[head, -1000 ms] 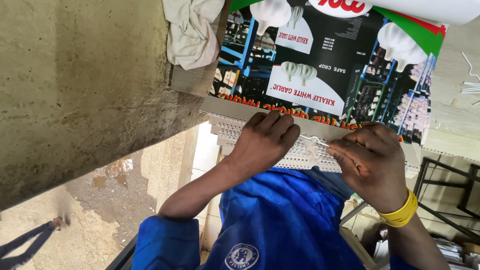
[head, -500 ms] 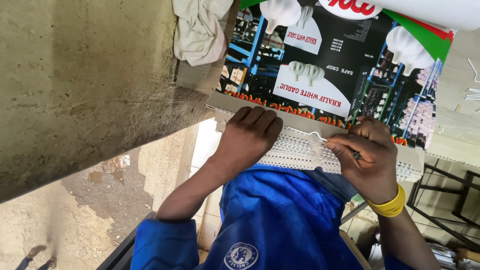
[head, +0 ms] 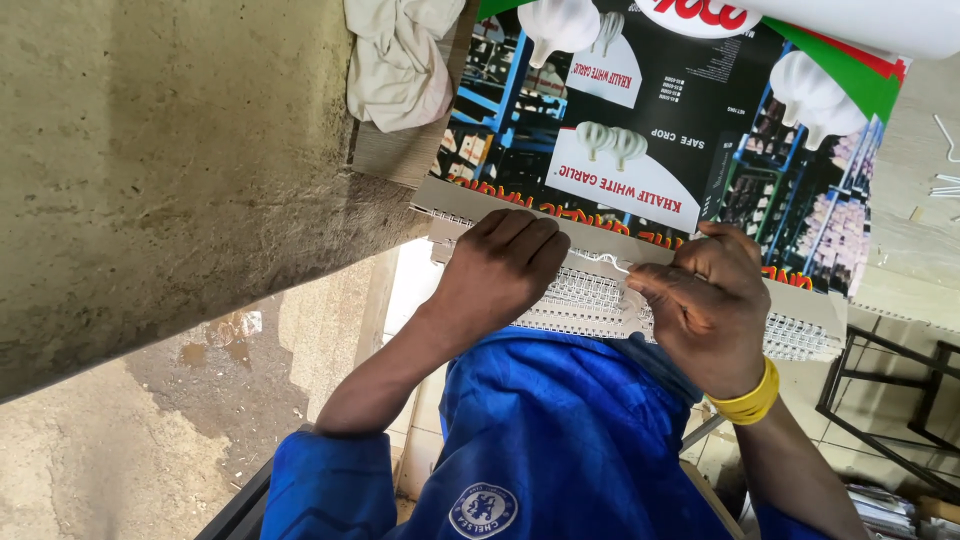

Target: The person inserts white plastic wire ties through pre-punched holes in a stack of printed calendar pages, then bends the wire ends to secure the pages together. The person repeats this process for multiple calendar units.

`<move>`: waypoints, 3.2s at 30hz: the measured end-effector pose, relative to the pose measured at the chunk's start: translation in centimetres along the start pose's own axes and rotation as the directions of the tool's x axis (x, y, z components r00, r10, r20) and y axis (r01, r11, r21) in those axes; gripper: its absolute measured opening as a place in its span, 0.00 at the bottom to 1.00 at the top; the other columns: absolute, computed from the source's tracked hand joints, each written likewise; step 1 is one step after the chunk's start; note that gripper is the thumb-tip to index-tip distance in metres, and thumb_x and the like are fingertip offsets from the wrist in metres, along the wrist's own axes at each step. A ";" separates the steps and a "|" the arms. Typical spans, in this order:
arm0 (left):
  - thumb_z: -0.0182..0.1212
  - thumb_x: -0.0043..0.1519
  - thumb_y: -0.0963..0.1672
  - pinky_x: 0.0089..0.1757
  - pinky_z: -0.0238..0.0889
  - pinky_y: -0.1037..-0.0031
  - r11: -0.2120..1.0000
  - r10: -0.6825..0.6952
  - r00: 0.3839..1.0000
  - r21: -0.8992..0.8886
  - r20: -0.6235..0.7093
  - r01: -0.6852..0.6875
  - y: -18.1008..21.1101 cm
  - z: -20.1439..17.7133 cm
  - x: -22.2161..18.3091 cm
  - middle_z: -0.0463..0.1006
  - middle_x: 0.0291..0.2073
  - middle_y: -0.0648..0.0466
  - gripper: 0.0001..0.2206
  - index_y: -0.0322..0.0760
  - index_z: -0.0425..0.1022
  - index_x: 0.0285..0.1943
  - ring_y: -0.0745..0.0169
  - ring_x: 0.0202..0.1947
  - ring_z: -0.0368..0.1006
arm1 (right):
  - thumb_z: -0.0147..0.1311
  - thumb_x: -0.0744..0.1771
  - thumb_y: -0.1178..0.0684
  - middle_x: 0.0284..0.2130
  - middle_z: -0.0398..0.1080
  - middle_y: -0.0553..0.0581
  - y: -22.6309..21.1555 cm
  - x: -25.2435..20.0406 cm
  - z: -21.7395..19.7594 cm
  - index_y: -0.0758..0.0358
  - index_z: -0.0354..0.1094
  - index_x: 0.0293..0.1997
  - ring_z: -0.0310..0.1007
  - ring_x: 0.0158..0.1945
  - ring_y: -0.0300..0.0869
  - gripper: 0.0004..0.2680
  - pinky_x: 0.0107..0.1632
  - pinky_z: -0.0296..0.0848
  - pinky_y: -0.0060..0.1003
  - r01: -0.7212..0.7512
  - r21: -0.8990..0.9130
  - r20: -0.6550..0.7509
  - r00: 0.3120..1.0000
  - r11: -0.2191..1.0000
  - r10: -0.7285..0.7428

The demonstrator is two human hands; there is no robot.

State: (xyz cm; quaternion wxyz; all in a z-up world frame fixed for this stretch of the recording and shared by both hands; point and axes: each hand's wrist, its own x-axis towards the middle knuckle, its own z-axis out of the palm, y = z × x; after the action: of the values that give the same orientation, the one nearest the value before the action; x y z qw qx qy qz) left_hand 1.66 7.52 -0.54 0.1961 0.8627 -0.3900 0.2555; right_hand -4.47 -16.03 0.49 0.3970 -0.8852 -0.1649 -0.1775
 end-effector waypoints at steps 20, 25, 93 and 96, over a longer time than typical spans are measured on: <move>0.59 0.64 0.38 0.45 0.73 0.68 0.982 -0.064 0.995 -0.180 -0.074 0.050 1.9 -1.6 3.1 0.78 0.34 0.54 0.05 0.39 0.79 0.36 0.57 0.36 0.76 | 0.70 0.67 0.55 0.33 0.69 0.54 0.7 -0.4 -1.1 0.58 0.80 0.41 0.71 0.40 0.53 0.04 0.60 0.70 0.55 0.077 -0.283 -0.007 0.997 0.956 -0.082; 0.51 0.65 0.36 0.45 0.73 0.66 0.971 0.008 0.990 -0.233 -0.142 -0.041 4.1 -0.4 4.6 0.75 0.35 0.53 0.09 0.38 0.76 0.35 0.55 0.36 0.74 | 0.68 0.68 0.55 0.31 0.68 0.54 0.8 -0.1 -0.8 0.57 0.80 0.39 0.70 0.37 0.52 0.02 0.58 0.72 0.53 0.072 -0.233 -0.077 0.993 0.970 -0.093; 0.50 0.68 0.33 0.53 0.69 0.55 0.907 -0.072 0.993 -0.408 0.095 0.105 2.5 -1.7 3.0 0.75 0.49 0.46 0.14 0.35 0.75 0.57 0.44 0.47 0.73 | 0.66 0.69 0.53 0.39 0.74 0.51 1.6 1.7 -4.6 0.54 0.76 0.43 0.73 0.42 0.48 0.04 0.45 0.68 0.45 0.158 -0.283 0.258 0.963 0.946 -0.084; 0.51 0.71 0.37 0.56 0.68 0.55 0.906 -0.034 0.998 -0.420 0.045 0.050 3.2 -2.6 3.5 0.75 0.48 0.47 0.09 0.34 0.76 0.53 0.51 0.47 0.75 | 0.60 0.68 0.48 0.40 0.76 0.48 4.8 6.4 -6.6 0.48 0.75 0.47 0.76 0.41 0.47 0.05 0.43 0.70 0.44 0.185 -0.214 0.527 0.849 0.959 -0.047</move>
State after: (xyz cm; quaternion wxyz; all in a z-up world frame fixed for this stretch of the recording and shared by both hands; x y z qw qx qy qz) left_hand 0.38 4.93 4.08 0.3757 0.8128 -0.4209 0.1455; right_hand 2.08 -23.11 4.38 0.2087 -0.9323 -0.2945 0.0227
